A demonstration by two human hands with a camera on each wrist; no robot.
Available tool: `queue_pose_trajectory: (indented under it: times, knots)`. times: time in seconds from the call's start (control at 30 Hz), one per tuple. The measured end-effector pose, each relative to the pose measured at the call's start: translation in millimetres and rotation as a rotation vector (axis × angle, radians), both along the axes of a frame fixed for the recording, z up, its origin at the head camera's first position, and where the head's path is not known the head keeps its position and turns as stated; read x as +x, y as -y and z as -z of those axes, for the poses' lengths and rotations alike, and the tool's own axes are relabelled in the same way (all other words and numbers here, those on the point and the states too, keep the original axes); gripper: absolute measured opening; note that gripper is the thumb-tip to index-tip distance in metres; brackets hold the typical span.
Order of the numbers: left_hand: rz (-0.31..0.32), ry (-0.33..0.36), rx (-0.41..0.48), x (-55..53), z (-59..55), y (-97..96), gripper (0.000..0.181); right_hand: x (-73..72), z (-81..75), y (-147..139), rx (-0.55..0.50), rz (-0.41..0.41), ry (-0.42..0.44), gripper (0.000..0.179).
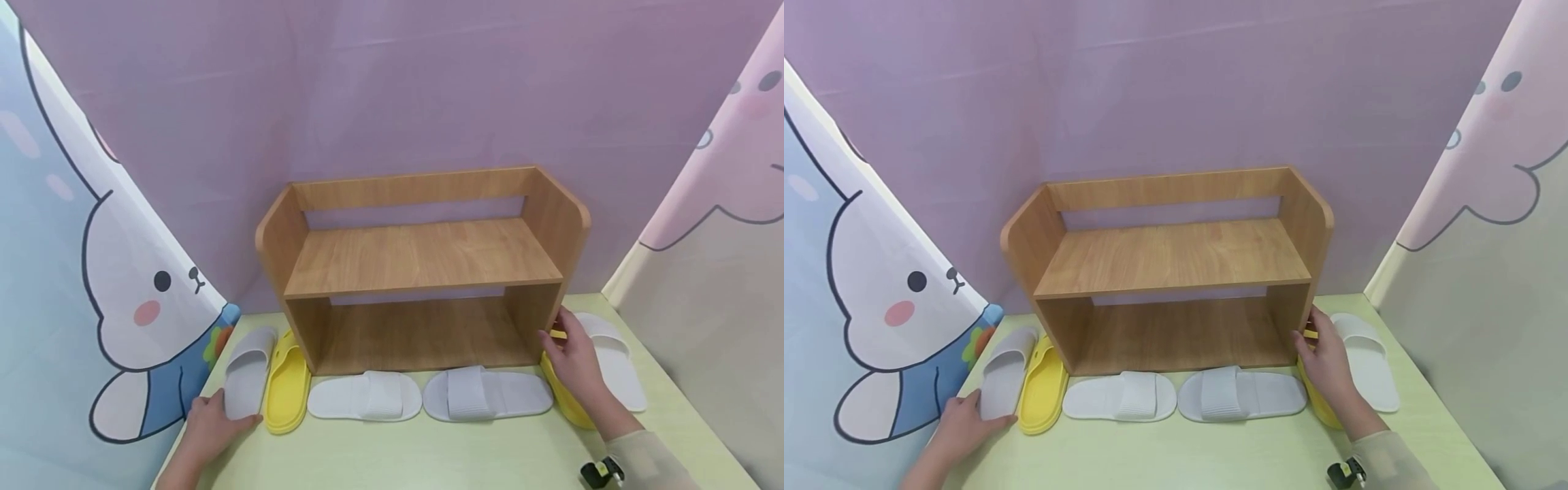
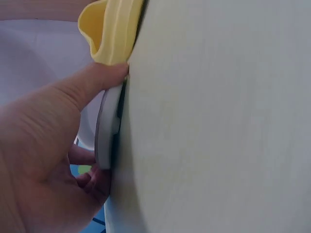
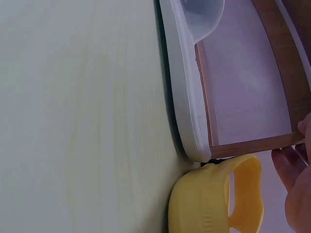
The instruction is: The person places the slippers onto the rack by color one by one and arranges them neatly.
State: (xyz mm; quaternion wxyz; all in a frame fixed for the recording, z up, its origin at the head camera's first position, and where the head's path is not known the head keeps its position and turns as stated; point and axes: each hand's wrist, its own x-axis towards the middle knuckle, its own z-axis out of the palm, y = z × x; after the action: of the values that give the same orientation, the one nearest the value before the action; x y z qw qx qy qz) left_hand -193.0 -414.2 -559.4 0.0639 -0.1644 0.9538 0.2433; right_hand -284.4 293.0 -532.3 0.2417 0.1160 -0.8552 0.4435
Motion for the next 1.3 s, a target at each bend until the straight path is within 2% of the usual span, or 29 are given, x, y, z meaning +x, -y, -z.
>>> queue_pose_trajectory:
  times: [0.23,0.4,0.57,0.7,0.97,1.3]
  knots:
    - [-0.053,-0.037,0.042,-0.1,-1.7,-3.9,0.130,-0.1,0.5,1.6,-0.011,-0.004,-0.012,0.070]
    - [-0.100,-0.140,-0.001,-0.7,-4.6,-12.4,0.120,0.1,-0.3,2.2,-0.018,-0.007,-0.009,0.069]
    - [-0.157,-0.249,-0.035,-3.9,-10.7,-21.7,0.122,-0.3,-0.4,2.8,-0.026,-0.008,-0.007,0.067]
    - [-0.187,-0.307,-0.042,-3.3,-16.9,-26.9,0.122,-0.3,-0.7,3.1,-0.025,-0.007,-0.007,0.067]
    - [-0.191,-0.423,-0.055,1.2,-27.3,-32.9,0.119,1.0,-2.4,2.6,-0.010,0.009,0.005,0.067]
    - [-0.120,-0.635,-0.081,9.4,-46.3,-37.0,0.106,0.8,1.3,1.7,-0.006,0.010,-0.001,0.068]
